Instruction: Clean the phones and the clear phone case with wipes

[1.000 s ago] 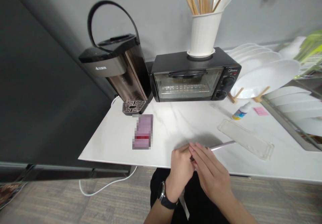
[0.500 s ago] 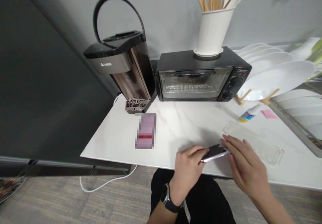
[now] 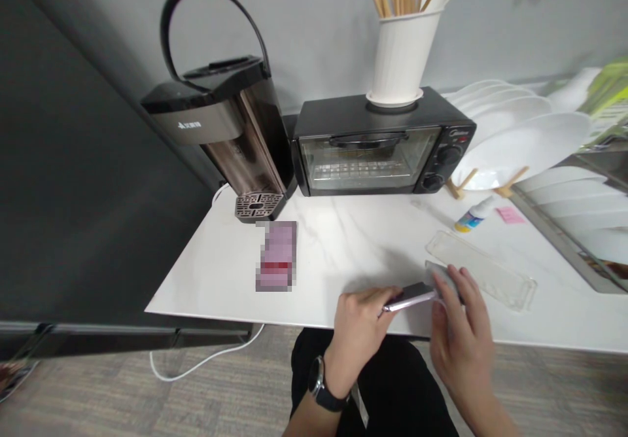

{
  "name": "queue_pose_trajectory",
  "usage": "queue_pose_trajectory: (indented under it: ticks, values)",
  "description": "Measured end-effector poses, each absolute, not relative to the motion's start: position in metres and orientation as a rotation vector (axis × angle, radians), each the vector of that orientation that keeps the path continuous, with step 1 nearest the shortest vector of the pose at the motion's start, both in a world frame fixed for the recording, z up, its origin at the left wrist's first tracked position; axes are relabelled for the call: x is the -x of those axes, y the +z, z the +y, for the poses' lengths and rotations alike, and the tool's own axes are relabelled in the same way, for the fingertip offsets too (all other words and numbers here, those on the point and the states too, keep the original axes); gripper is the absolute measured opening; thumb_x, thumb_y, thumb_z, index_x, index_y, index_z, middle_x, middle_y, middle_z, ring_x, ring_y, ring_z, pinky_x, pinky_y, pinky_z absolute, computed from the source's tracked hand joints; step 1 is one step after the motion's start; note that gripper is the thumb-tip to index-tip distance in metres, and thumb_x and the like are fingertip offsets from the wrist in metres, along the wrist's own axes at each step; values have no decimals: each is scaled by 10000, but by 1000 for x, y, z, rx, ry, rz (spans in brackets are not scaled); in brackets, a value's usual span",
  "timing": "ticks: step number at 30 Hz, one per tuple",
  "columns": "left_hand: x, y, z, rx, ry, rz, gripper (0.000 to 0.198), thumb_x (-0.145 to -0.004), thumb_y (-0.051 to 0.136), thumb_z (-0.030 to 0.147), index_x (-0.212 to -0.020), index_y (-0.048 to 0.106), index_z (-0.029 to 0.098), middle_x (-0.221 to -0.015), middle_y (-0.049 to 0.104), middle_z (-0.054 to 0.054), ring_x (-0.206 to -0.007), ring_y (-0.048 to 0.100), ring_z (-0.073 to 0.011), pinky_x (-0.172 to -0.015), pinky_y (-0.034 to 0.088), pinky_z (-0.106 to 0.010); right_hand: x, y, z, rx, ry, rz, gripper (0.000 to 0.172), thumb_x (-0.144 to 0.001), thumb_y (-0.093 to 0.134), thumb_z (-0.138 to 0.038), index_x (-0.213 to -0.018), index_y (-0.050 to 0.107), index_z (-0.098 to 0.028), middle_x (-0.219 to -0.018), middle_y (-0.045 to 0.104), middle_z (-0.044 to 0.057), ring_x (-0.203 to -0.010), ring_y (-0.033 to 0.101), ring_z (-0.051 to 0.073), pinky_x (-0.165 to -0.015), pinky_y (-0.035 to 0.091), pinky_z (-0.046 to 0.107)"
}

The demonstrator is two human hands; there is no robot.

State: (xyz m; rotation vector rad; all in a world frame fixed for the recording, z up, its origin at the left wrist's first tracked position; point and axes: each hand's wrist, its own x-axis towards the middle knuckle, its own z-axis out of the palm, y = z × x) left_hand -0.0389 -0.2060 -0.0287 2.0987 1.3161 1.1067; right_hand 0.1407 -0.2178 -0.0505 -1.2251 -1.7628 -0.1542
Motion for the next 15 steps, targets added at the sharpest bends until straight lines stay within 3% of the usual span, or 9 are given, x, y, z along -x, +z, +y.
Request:
queue_pose_trajectory:
  ticks: [3,6,10,15]
  values:
    - [40,-33,-206,-2230,1014,1416,195,-946,666,62,-923,808,194,-874,851,-48,-708,801,-201,-657,604,-272,-108,-56,-232,1121,-145,-1884,703,-1011,467,2,-1678,392,-204,-1615,568,145,-1572,456,296,-1318,347,551]
    - [43,-40,-205,-2390,985,1500,271,-848,613,-13,-719,758,176,-679,791,-66,-525,718,-201,-515,525,-278,-87,-52,-238,1016,-144,-1997,633,-1010,385,13,-1624,465,-119,-1489,686,144,-1547,495,246,-1334,323,467]
    - [46,-43,-203,-2487,1077,1483,333,-827,522,-51,-710,746,165,-600,744,-52,-446,662,-179,-453,461,-269,-92,-37,-233,976,-178,-2039,514,-1006,392,-9,-1464,618,-68,-1451,718,126,-1581,437,203,-1357,242,387]
    - [46,-39,-201,-2493,1126,1441,384,-899,470,-22,-680,724,166,-570,719,-44,-430,649,-173,-454,462,-260,-116,-26,-222,867,-186,-2145,519,-983,388,2,-1427,639,-97,-1439,733,70,-1599,394,151,-1370,177,361]
